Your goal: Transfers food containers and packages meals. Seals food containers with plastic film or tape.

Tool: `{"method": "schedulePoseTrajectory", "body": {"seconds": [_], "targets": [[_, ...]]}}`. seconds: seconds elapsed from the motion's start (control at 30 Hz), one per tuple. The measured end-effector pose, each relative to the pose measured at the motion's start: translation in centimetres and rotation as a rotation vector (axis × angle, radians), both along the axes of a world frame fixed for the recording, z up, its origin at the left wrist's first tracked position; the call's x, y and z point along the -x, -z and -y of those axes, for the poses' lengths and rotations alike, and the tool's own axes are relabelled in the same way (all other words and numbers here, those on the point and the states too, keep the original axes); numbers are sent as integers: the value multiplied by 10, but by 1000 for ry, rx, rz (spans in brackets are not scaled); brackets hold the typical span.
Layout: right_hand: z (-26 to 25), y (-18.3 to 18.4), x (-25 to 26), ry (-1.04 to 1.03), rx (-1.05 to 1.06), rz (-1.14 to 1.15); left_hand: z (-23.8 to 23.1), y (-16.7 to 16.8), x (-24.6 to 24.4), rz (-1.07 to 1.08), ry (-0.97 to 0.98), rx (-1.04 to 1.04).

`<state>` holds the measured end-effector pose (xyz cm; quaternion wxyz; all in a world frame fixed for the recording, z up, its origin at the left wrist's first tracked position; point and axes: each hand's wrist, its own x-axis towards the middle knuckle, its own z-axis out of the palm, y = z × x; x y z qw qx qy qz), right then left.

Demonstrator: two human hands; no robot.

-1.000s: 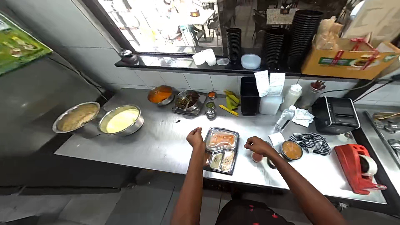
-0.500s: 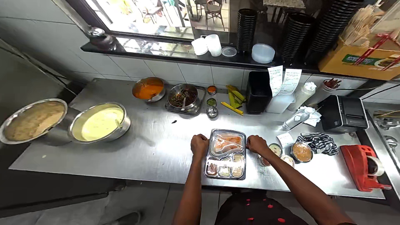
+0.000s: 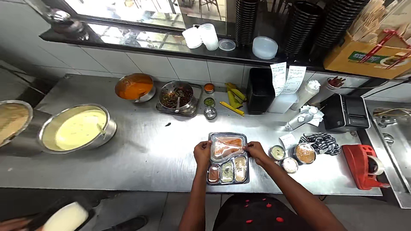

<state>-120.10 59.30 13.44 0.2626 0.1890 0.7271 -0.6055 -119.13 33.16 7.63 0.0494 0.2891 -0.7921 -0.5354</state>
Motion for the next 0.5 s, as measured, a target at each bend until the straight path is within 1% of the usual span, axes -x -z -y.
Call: {"method": "schedulePoseTrajectory", "body": {"seconds": [0.07,0.17,0.3,0.37,0.4,0.43,0.47,0.5], "targets": [[2,7,8,22,-37,-6,0,-1,0,8,-1,27],[5,27,25,31,-98,-46,-2,-4,1,-14,17,65],[3,30,33,63,-27,-41,3,-10,5,-6,94,93],[3,31,34,72,-26,-54,6,-5,7,30,119,85],[4,32,34,73,-36,-62,6,-2,7,13,122,86],[5,34,36,70,-38,-64,4,-1,5,-53,122,122],[4,34,37,65,-24,-58,-4,-7,-1,-178,115,211],[3,34,38,60,1,-50,-21,-30,-9,-357,94,371]]}}
